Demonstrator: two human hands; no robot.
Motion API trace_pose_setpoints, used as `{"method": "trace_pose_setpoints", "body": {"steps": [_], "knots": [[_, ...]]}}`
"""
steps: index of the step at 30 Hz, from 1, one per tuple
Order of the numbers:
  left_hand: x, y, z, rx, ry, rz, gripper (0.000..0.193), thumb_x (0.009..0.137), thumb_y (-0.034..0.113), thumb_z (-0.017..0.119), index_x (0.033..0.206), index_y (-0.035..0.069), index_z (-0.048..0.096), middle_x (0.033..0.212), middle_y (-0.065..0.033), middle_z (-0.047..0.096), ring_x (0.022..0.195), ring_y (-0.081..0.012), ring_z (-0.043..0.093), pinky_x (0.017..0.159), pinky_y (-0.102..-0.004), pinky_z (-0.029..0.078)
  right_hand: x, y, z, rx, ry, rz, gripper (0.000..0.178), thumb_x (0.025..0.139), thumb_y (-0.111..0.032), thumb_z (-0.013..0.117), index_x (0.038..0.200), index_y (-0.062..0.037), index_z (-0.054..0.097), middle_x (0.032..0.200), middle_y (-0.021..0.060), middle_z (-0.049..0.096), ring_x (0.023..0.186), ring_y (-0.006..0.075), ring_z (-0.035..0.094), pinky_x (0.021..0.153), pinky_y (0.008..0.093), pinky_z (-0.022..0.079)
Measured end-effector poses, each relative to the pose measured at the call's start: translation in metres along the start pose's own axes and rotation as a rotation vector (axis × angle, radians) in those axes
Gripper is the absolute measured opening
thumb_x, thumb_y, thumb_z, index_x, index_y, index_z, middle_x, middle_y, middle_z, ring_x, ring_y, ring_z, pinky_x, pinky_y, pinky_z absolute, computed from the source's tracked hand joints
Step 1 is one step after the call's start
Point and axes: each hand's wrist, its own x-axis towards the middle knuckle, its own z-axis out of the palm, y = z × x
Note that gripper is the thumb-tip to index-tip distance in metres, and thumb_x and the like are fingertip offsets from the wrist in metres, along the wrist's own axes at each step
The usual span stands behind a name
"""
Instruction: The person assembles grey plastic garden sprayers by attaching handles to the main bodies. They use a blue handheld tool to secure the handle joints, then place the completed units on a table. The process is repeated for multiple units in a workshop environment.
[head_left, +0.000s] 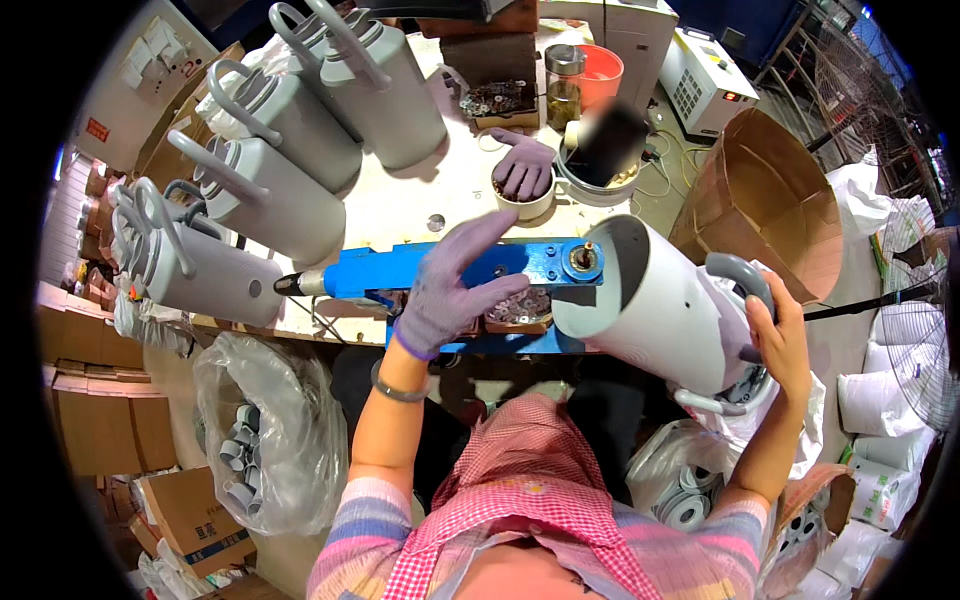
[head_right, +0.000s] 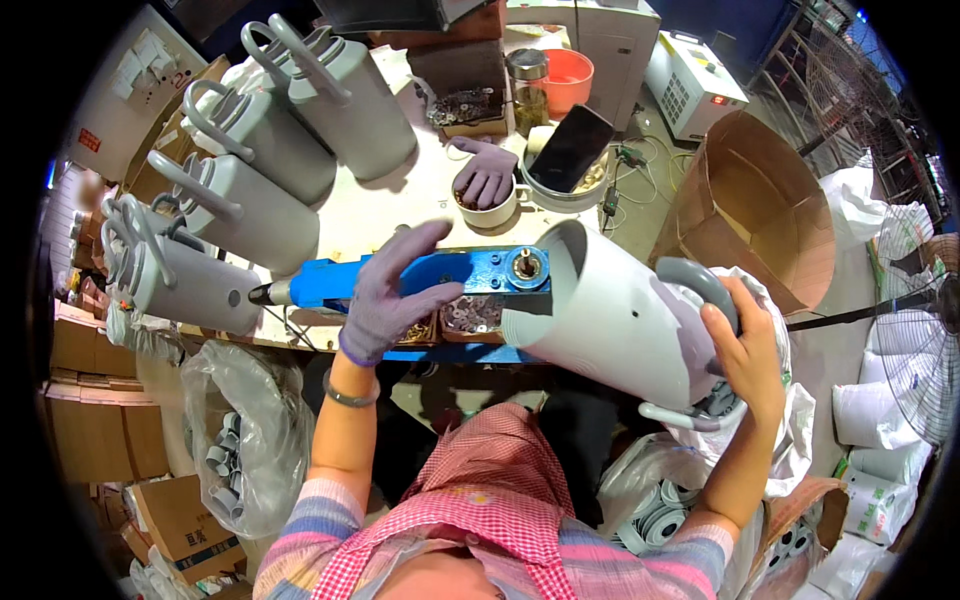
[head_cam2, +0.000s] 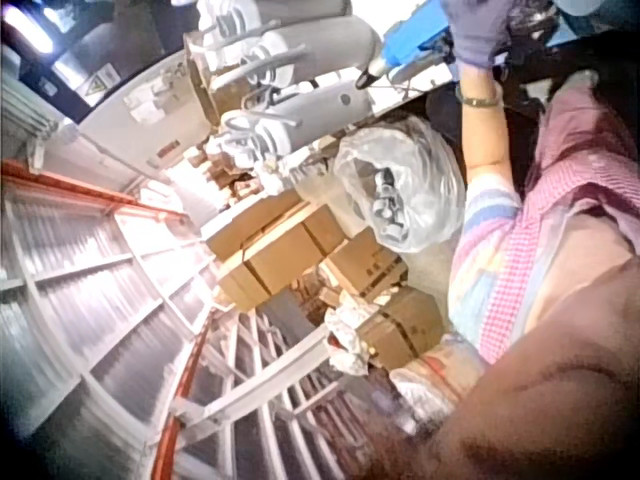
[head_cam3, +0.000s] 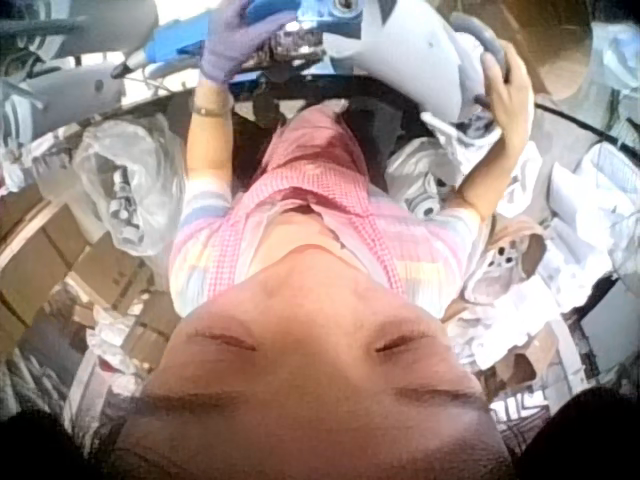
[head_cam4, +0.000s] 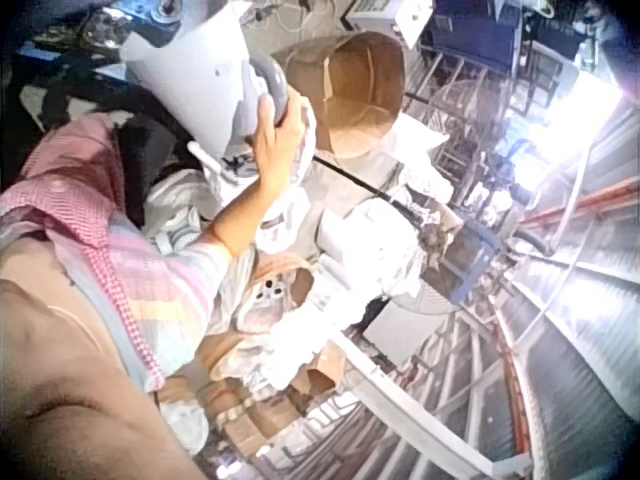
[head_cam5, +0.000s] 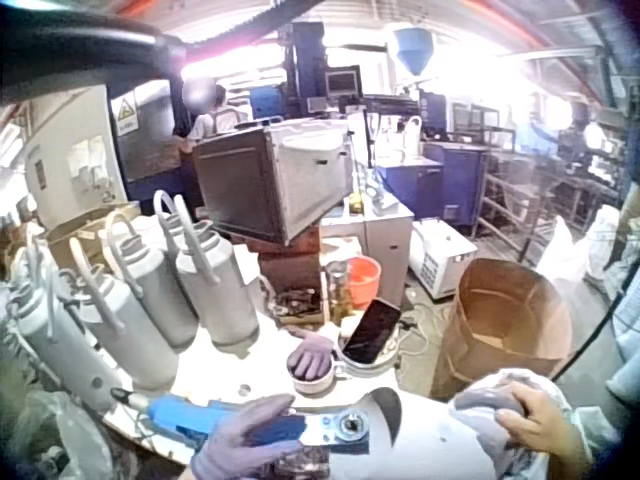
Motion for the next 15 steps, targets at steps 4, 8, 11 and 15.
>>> {"method": "trace_pose_setpoints", "body": {"steps": [4,8,11,15], "knots": [[-0.030,-0.026,0.000,0.508,-0.031,0.252,0.041,0.073,0.014,0.082,0.111,0.008,0.069,0.113,-0.0124,0.065,0.105,-0.0329,0.062,0.091,-0.0411,0.051,-0.005,-0.006,0.006,-0.042,-0.022,-0.023,0.023,0.094,-0.020,0.062,0.108,-0.0021,0.062,0.067,-0.0010,0.050,0.060,0.0084,0.043,0.056,0.0257,0.036],[-0.041,-0.032,0.009,0.445,0.185,0.319,0.028,0.074,0.006,0.080,0.101,0.007,0.072,0.107,-0.0123,0.067,0.099,-0.0300,0.064,0.084,-0.0383,0.053,-0.011,-0.009,0.013,-0.135,-0.017,-0.123,0.024,0.093,-0.021,0.064,0.108,-0.0012,0.062,0.070,0.0017,0.051,0.065,0.0103,0.044,0.060,0.0264,0.038],[-0.039,-0.009,0.011,0.282,0.241,0.067,0.020,0.075,0.005,0.080,0.095,0.005,0.074,0.094,-0.0117,0.070,0.091,-0.0263,0.066,0.079,-0.0341,0.054,-0.017,-0.006,0.011,-0.139,0.004,-0.097,0.026,0.093,-0.022,0.065,0.108,-0.0010,0.062,0.072,0.0039,0.052,0.066,0.0119,0.046,0.061,0.0279,0.040],[0.002,0.022,0.036,-0.211,0.148,-0.106,0.023,0.080,0.004,0.077,0.103,0.003,0.076,0.091,-0.0109,0.074,0.080,-0.0163,0.069,0.075,-0.0248,0.054,-0.015,-0.008,0.009,-0.138,0.033,-0.065,0.027,0.093,-0.023,0.066,0.108,-0.0010,0.062,0.073,0.0055,0.055,0.066,0.0140,0.048,0.063,0.0293,0.042]]}}
